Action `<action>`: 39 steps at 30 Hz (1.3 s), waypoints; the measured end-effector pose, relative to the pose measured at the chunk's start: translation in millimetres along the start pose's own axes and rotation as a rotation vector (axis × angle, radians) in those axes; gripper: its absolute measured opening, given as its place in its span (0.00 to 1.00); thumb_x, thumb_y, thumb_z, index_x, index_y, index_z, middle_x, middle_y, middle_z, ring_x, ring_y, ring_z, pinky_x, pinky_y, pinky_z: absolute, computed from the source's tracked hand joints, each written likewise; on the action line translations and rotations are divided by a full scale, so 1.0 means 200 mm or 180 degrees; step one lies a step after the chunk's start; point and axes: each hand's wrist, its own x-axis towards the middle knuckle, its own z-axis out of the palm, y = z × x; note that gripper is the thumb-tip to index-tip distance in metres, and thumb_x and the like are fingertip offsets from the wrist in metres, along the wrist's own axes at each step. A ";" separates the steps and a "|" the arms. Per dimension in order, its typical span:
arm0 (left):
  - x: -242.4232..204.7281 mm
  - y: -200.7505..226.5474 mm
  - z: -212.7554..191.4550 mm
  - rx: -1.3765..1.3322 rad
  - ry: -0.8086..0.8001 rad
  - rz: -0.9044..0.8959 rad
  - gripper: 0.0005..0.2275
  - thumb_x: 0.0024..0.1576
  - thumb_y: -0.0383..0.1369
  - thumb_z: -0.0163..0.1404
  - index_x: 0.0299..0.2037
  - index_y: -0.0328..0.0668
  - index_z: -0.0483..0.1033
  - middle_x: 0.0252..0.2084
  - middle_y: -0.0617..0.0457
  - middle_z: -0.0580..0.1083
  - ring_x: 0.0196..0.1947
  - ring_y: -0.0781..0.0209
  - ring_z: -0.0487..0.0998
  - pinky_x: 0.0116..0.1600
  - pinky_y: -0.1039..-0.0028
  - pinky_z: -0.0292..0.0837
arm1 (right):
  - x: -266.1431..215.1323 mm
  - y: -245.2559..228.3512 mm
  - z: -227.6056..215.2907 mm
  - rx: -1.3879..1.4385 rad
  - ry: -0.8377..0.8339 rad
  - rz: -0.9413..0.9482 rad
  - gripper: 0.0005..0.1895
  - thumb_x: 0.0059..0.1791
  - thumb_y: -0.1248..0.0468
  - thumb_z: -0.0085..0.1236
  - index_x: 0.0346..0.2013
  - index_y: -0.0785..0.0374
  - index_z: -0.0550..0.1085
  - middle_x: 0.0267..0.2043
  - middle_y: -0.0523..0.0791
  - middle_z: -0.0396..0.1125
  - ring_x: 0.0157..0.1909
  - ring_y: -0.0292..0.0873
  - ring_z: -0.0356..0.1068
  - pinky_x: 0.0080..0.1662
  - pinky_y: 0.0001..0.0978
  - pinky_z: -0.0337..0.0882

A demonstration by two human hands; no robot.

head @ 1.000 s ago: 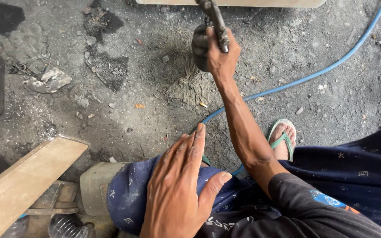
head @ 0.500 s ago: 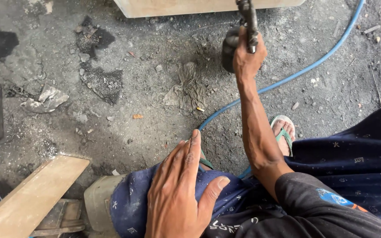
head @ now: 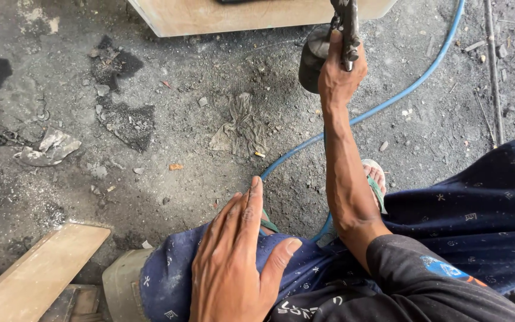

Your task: The person uses a spray gun to apply black paint to a wooden cabinet. They move around the cabinet to cover different sides and then spray a black metal frame placed on cardboard on the floor.

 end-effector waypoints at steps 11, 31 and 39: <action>0.00 -0.01 -0.01 0.0022 -0.0003 -0.0063 0.34 0.58 0.47 0.50 0.69 0.29 0.59 0.59 0.33 0.73 0.59 0.34 0.73 0.60 0.50 0.65 | 0.12 -0.14 -0.08 0.0227 0.0076 -0.0126 0.24 0.59 0.45 0.46 0.42 0.65 0.74 0.27 0.44 0.68 0.22 0.36 0.64 0.24 0.29 0.68; 0.00 -0.01 0.00 -0.0040 -0.0028 -0.0040 0.34 0.57 0.45 0.51 0.69 0.29 0.58 0.60 0.34 0.72 0.59 0.33 0.73 0.60 0.51 0.65 | -0.01 -0.09 -0.01 0.0547 -0.0526 0.0384 0.19 0.59 0.51 0.48 0.43 0.67 0.71 0.32 0.45 0.79 0.24 0.34 0.77 0.29 0.27 0.80; 0.00 -0.01 0.00 -0.0023 -0.0018 -0.0075 0.34 0.57 0.45 0.51 0.68 0.28 0.59 0.58 0.32 0.73 0.59 0.32 0.73 0.59 0.49 0.65 | 0.03 0.00 -0.04 -0.0059 -0.0062 -0.0052 0.22 0.58 0.47 0.48 0.37 0.64 0.74 0.29 0.43 0.67 0.23 0.35 0.59 0.26 0.30 0.68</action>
